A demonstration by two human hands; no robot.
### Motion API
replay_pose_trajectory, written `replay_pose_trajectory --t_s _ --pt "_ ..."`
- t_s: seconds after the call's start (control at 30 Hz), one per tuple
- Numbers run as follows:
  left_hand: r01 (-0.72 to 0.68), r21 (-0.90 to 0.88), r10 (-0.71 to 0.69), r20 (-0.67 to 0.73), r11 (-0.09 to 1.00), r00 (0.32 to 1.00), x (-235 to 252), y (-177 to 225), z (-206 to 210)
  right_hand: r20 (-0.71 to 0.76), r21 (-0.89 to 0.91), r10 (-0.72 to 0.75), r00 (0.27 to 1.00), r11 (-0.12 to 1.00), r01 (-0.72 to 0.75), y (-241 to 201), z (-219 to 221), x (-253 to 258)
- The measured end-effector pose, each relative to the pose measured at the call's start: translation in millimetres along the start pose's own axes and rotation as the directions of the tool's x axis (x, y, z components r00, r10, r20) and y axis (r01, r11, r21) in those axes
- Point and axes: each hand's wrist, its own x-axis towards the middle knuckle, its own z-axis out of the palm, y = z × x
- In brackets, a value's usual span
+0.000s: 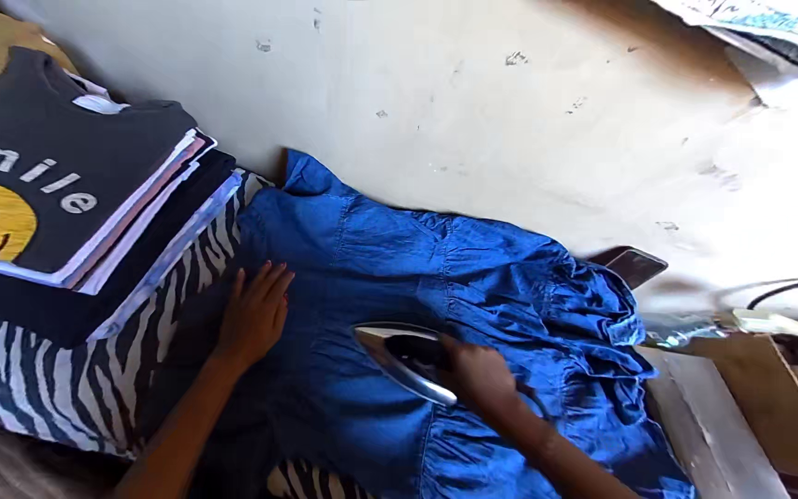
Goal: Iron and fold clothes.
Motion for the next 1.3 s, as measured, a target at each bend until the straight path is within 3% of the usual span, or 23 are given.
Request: replay_pose_trajectory --t_s 0.03,0.17,0.3,0.43,0.53,0.63,0.73,0.77,0.83,0.9,1.0,1.07,1.17,1.3 --pt "0.034 -0.014 -0.033 0.072 0.999 0.997 3.9 -13.9 6.3 0.02 -0.003 -0.024 1.0 1.0 0.024 -23.5 -4.8 5.8" --pt "0.15 0.058 -0.153 0.047 0.987 0.987 11.8 -83.2 6.5 -0.014 0.024 -0.083 0.996 0.996 0.083 -73.5 -11.1 25.7" --pt "0.181 0.07 -0.184 0.045 0.981 0.982 13.7 -81.8 2.2 0.056 0.021 -0.112 0.992 0.994 0.111 -88.7 -19.8 27.2" --pt "0.189 0.076 -0.194 0.059 0.979 0.979 13.0 -82.9 4.4 0.167 0.093 -0.294 0.941 0.955 0.282 -92.3 -13.0 7.4" --pt "0.187 0.101 -0.192 0.043 0.977 0.98 16.8 -86.9 4.1 0.148 0.03 -0.307 0.94 0.951 0.306 -68.1 -22.7 -4.0" --pt "0.177 0.109 -0.185 0.067 0.978 0.98 10.1 -87.5 5.4 -0.02 0.044 -0.052 0.998 0.998 0.053 -8.8 -31.4 29.1" --pt "0.177 0.09 -0.18 0.029 0.98 0.983 17.7 -91.3 -2.2 -0.094 0.098 0.144 0.985 0.986 -0.134 73.8 -42.3 74.0" --pt "0.189 0.055 -0.189 -0.007 0.98 0.982 23.8 -90.9 -8.5 -0.09 0.069 0.1 0.991 0.993 -0.094 92.1 -43.8 80.4" --pt "0.258 -0.051 -0.258 0.003 0.965 0.966 57.2 -85.0 -25.6 -0.084 -0.026 -0.127 0.988 0.992 0.125 103.6 -39.9 82.3" --pt "0.304 -0.151 -0.301 0.038 0.941 0.953 105.3 -80.3 -29.1 -0.085 -0.09 -0.27 0.959 0.961 0.263 75.9 -46.3 86.1" --pt "0.368 -0.282 -0.336 0.156 0.886 0.929 168.4 -74.0 -26.0 -0.052 -0.047 -0.13 0.99 0.991 0.128 13.0 -69.6 103.7" --pt "0.37 -0.265 -0.321 0.209 0.891 0.924 197.7 -78.5 -34.4 -0.036 -0.08 -0.217 0.975 0.974 0.214 -11.5 -75.7 113.2" --pt "0.381 -0.217 -0.336 0.217 0.899 0.916 211.1 -86.5 -43.8 -0.008 -0.079 -0.207 0.978 0.975 0.206 -44.2 -78.4 115.7" --pt "0.494 -0.244 -0.357 0.443 0.834 0.822 199.9 -94.1 -61.5 0.012 -0.067 -0.161 0.987 0.985 0.161 -74.1 -84.1 117.0"
